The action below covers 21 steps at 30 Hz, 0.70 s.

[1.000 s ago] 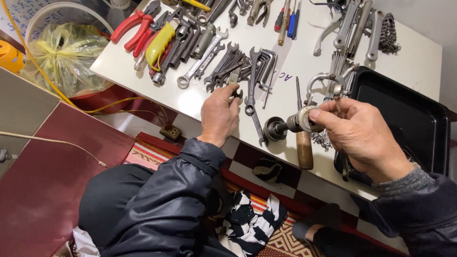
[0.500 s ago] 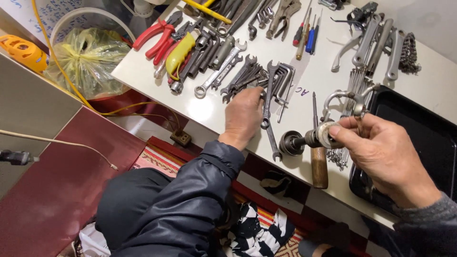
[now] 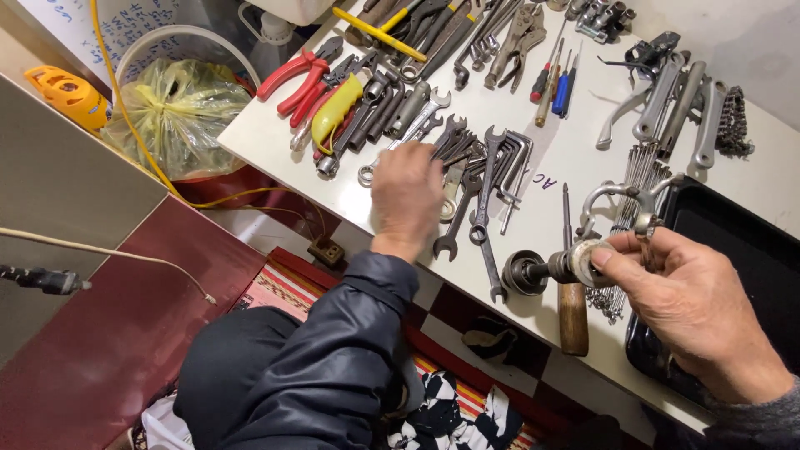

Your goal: Tightening and adjusting bicycle bottom bracket components using a wrench on a low workbench.

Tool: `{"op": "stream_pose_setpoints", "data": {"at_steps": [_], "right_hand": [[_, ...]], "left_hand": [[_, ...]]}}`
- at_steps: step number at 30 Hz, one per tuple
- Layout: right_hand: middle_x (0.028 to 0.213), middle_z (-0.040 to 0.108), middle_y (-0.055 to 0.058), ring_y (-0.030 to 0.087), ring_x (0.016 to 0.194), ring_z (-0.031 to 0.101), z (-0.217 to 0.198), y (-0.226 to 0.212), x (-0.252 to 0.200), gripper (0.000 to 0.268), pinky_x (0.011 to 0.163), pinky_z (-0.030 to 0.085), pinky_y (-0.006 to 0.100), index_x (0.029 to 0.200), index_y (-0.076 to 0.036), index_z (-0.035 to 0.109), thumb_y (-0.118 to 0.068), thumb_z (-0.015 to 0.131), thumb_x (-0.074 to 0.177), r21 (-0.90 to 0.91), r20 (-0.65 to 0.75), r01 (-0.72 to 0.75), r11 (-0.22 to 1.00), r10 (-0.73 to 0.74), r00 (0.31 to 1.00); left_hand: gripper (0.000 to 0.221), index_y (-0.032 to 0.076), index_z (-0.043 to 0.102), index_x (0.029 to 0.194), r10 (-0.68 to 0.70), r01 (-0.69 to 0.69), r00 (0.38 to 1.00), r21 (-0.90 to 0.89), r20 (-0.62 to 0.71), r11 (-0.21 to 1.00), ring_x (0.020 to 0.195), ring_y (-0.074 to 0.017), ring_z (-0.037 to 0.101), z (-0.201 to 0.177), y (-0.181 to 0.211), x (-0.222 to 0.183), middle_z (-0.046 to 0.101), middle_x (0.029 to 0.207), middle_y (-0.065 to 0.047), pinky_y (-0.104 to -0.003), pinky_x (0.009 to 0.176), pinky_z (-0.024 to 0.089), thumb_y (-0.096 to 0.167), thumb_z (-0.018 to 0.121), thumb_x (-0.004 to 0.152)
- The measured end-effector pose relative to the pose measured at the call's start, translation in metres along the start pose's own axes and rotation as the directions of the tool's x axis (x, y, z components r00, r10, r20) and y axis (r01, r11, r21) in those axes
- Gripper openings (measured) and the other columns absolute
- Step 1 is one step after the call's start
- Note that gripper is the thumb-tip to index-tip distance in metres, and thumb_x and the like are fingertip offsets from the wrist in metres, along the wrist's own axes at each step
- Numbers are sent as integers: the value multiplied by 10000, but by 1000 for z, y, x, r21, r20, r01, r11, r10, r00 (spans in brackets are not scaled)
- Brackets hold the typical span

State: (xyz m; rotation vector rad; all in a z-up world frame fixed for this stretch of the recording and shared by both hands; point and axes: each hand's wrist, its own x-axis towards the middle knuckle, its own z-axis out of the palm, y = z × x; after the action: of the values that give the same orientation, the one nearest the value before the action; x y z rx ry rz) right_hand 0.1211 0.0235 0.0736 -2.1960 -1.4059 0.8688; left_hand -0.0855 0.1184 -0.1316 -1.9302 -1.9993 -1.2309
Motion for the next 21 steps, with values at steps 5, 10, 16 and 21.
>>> {"op": "stream_pose_setpoints", "data": {"at_steps": [5, 10, 16, 21], "right_hand": [[876, 698, 78, 137, 796, 588, 3, 18, 11, 133, 797, 463, 249, 971, 16, 754, -102, 769, 913, 78, -16, 67, 995, -66, 998], [919, 714, 67, 137, 810, 587, 4, 9, 8, 148, 816, 459, 249, 975, 3, 757, -122, 785, 901, 32, -44, 31, 999, -29, 999], [898, 706, 74, 140, 823, 615, 3, 15, 15, 155, 849, 482, 241, 1012, 9, 744, -110, 758, 915, 47, -14, 50, 998, -50, 999], [907, 737, 85, 162, 826, 650, 0, 8, 12, 187, 838, 475, 255, 1022, -3, 757, -151, 768, 908, -30, -19, -5, 1000, 5, 1000]], "left_hand": [[228, 112, 735, 1119, -205, 210, 971, -33, 126, 977, 891, -258, 660, 16, -22, 2, 728, 976, -73, -409, 732, 565, 269, 637, 987], [177, 156, 773, 1088, -202, 204, 976, -6, 85, 979, 694, -272, 686, 34, -28, 16, 734, 791, -59, -424, 500, 548, 233, 710, 942], [84, 87, 743, 947, -233, 256, 918, -30, 320, 966, 690, -314, 735, 23, -25, 38, 748, 772, -118, -471, 560, 633, 157, 699, 962], [53, 126, 719, 925, -279, 245, 899, 142, 336, 959, 689, -383, 715, 29, -33, 51, 737, 763, -151, -493, 488, 559, 137, 730, 874]]}}
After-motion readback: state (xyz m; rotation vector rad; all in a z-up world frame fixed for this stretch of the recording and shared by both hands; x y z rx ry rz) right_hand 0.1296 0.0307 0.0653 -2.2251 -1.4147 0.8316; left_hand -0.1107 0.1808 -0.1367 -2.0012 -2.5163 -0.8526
